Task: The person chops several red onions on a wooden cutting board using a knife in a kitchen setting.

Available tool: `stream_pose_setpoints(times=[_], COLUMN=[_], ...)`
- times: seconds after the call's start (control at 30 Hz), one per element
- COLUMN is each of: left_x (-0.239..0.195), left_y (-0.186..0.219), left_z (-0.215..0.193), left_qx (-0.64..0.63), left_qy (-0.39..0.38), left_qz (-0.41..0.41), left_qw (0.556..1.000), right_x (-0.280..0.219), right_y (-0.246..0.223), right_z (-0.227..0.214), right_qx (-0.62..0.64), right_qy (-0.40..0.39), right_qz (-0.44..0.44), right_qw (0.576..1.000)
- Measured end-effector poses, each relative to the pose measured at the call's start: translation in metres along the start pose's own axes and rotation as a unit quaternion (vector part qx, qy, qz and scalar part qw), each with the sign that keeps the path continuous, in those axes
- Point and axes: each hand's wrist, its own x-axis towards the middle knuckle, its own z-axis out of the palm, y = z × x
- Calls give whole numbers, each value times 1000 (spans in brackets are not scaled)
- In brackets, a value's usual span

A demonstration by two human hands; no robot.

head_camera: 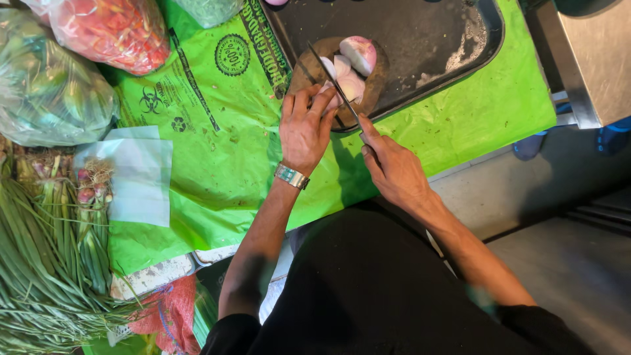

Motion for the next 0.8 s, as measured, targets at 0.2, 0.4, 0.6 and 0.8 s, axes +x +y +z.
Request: stream_pose_setpoints(times=[0.2, 0.4, 0.6, 0.8], left_x=[-1, 1, 0, -4], left_y=[-2, -1, 0, -2], left_z=[3, 0, -1, 4], left_qx=[-10, -8, -10, -2], left_qy=[-1, 4, 9, -1], left_qz=[1, 8, 7, -6], left_qw=[1000, 1000, 1000, 1000], right_x=[-22, -26, -1, -17], right_y=[13, 12, 1, 12], right_z=[16, 7, 0, 16], right_qx=[-36, 2, 6, -17], right_qy=[-5, -2, 4, -25], right_qz=[32, 24, 0, 39], right_qw=[999, 1000, 1000, 999])
